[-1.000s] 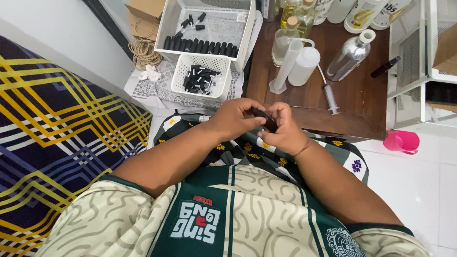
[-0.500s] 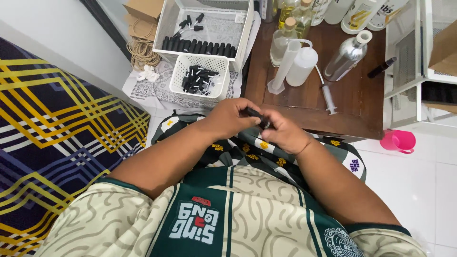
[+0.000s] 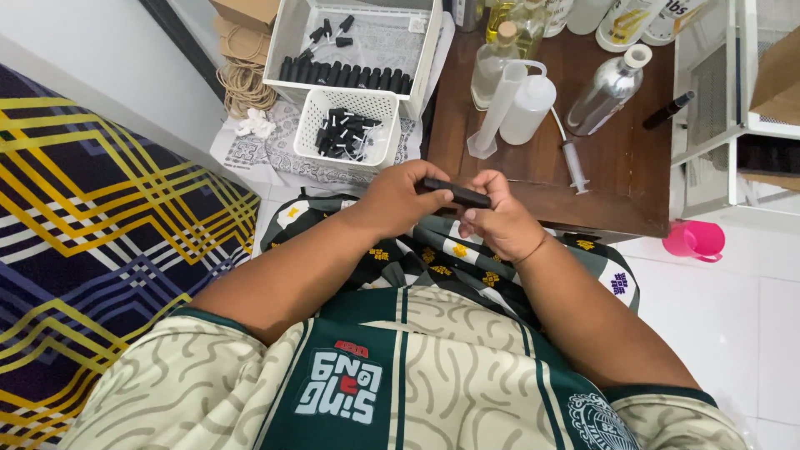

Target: Pouring fragrance liquid into a measuring cylinder and assembling perfume sprayer components

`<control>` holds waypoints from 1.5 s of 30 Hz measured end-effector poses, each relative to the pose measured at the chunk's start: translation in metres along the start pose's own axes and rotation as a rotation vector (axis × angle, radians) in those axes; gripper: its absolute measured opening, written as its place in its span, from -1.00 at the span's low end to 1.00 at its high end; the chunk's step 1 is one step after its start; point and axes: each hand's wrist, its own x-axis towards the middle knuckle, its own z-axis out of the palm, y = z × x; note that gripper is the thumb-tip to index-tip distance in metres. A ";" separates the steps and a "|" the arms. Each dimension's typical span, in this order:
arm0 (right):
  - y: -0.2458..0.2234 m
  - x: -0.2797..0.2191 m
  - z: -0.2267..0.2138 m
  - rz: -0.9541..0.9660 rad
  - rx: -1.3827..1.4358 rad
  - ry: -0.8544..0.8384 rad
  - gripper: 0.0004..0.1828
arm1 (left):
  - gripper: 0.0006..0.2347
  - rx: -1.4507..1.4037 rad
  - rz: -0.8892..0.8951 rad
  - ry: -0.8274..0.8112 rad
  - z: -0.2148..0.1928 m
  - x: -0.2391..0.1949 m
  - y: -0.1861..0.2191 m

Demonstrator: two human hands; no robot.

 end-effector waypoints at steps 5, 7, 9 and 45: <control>0.008 0.001 -0.010 0.057 -0.141 0.143 -0.73 | -0.74 -0.068 0.006 0.009 0.002 -0.003 -0.001; 0.007 0.002 -0.011 0.081 -0.165 0.174 -0.58 | -0.73 -0.073 0.030 -0.005 0.003 -0.005 0.001; -0.003 0.001 0.001 0.184 -0.150 0.165 -0.23 | -0.74 -0.026 0.049 0.024 0.003 -0.007 0.005; -0.018 0.003 0.003 -0.009 -0.374 0.147 -0.59 | -0.59 -0.277 -0.058 -0.035 0.020 0.019 -0.032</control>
